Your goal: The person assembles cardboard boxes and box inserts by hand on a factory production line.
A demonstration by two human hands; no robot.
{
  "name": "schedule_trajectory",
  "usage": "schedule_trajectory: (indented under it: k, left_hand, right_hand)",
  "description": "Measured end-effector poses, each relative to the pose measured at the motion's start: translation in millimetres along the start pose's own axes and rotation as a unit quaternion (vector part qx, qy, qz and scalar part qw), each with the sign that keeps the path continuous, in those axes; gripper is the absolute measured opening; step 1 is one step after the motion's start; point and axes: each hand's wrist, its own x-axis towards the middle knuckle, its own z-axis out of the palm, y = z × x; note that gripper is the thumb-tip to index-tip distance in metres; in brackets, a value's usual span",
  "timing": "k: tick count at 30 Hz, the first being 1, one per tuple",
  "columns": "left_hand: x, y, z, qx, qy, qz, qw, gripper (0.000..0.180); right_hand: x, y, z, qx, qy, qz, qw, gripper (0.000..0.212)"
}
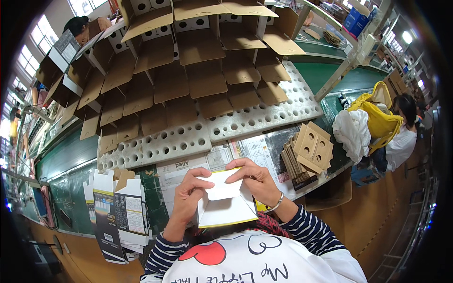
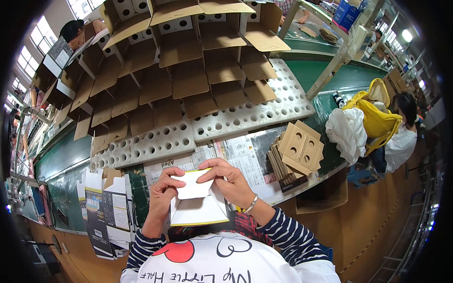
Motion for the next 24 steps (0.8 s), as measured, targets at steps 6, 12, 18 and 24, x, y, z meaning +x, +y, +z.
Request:
schedule_trajectory:
  k: [6,12,18,24]
  left_hand:
    - [8,43,-10,0.154,-0.086,-0.049,0.983,0.020]
    - [20,49,-11,0.279,-0.146,-0.022,0.949,0.068]
    - [26,44,-3,0.373,-0.175,-0.039,0.910,0.062]
    - [22,46,2,0.427,-0.167,-0.012,0.888,0.057]
  right_hand:
    - [13,-40,-18,-0.087,-0.150,0.044,0.984,0.037]
    - [14,-49,-15,-0.346,-0.183,0.032,0.920,0.081]
    - [14,-49,1,-0.464,-0.159,0.073,0.868,0.069]
    - [9,-50,4,-0.504,-0.145,0.057,0.849,0.066]
